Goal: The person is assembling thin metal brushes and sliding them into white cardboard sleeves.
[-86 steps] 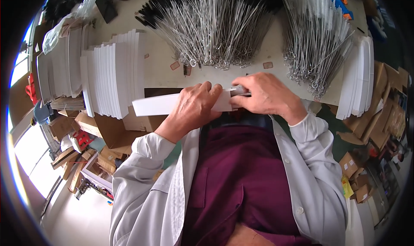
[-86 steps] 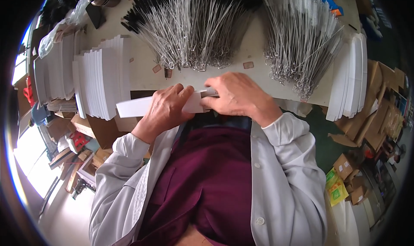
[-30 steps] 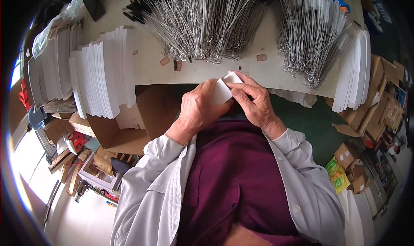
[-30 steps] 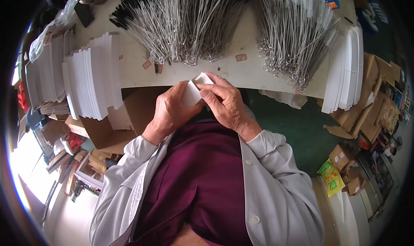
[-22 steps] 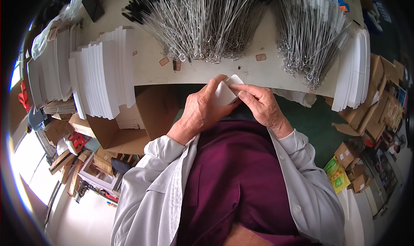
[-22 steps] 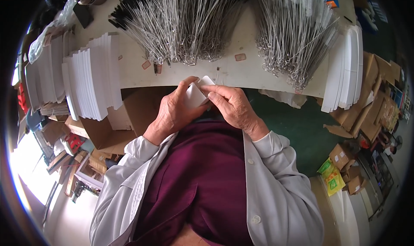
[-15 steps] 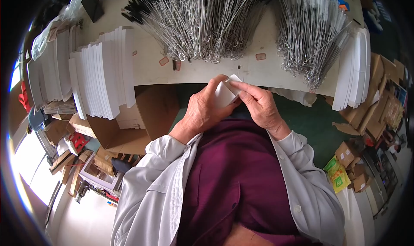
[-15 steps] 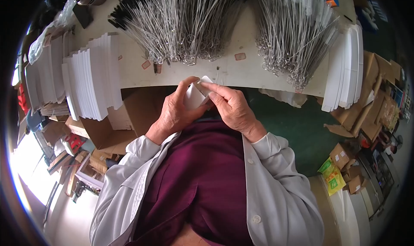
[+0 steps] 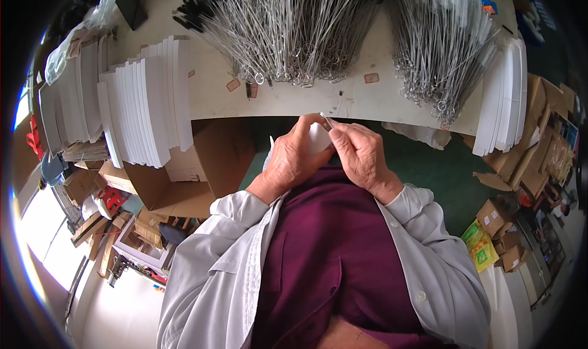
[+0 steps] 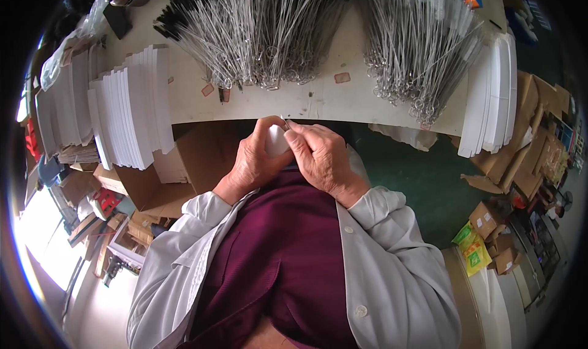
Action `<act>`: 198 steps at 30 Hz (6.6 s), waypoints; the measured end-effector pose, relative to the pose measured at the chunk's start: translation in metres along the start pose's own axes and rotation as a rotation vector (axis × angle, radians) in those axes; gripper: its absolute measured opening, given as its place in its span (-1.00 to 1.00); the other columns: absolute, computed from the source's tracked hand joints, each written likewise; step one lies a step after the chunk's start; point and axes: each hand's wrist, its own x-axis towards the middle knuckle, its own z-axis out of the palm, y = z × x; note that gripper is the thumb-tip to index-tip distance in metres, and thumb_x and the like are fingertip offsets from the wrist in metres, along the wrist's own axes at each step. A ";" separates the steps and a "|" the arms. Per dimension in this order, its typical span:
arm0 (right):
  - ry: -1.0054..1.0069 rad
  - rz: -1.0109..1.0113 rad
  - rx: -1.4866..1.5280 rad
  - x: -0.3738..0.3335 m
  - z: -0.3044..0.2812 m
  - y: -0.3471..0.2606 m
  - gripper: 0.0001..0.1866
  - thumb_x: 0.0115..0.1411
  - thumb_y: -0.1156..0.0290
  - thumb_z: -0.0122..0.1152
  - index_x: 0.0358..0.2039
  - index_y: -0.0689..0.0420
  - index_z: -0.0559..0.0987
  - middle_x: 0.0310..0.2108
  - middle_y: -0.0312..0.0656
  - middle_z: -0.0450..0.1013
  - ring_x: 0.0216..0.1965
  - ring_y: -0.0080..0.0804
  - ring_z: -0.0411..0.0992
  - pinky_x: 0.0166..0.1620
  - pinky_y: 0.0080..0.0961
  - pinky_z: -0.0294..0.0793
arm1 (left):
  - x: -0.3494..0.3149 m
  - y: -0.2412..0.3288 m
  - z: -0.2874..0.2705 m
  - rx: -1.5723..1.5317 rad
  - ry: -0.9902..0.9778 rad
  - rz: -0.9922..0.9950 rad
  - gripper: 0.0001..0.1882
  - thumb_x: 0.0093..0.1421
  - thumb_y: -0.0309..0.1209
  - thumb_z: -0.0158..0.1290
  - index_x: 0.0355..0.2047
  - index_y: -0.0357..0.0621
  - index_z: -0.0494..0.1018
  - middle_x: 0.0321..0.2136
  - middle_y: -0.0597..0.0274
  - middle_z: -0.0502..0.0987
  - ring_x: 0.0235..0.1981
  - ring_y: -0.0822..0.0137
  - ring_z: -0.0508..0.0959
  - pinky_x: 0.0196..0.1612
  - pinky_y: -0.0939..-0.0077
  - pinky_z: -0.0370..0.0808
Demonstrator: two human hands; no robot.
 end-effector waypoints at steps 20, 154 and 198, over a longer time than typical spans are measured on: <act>0.027 0.526 0.476 0.001 0.013 0.013 -0.85 0.24 0.45 0.38 -0.35 0.29 0.64 -0.53 -0.27 0.61 -0.51 -0.70 0.49 -0.42 -0.65 0.49 | -0.006 -0.015 0.020 0.210 0.175 0.107 -0.33 -0.03 -0.33 0.37 0.05 -0.34 0.38 -0.23 -0.15 0.62 -0.27 -0.17 0.66 -0.24 0.05 0.63; 0.610 0.058 -0.628 -0.022 -0.159 0.148 -0.71 0.11 0.46 0.38 -0.13 0.15 0.58 -0.14 -0.10 0.52 -0.10 -0.04 0.49 -0.01 -0.21 0.52 | 0.062 0.015 0.035 0.417 -0.291 0.200 -0.69 0.23 -0.37 0.20 -0.07 -0.27 0.54 -0.22 -0.11 0.62 -0.21 -0.08 0.64 -0.13 0.15 0.57; 0.673 0.246 -0.705 -0.073 -0.215 0.085 -0.20 -0.05 0.56 0.32 0.27 0.27 0.29 0.05 0.14 0.38 0.09 0.12 0.39 0.16 -0.12 0.42 | 0.075 0.072 0.039 0.426 -0.207 0.593 -0.59 0.14 -0.47 0.24 0.01 -0.23 0.51 -0.08 -0.06 0.60 -0.10 -0.06 0.62 -0.01 0.18 0.55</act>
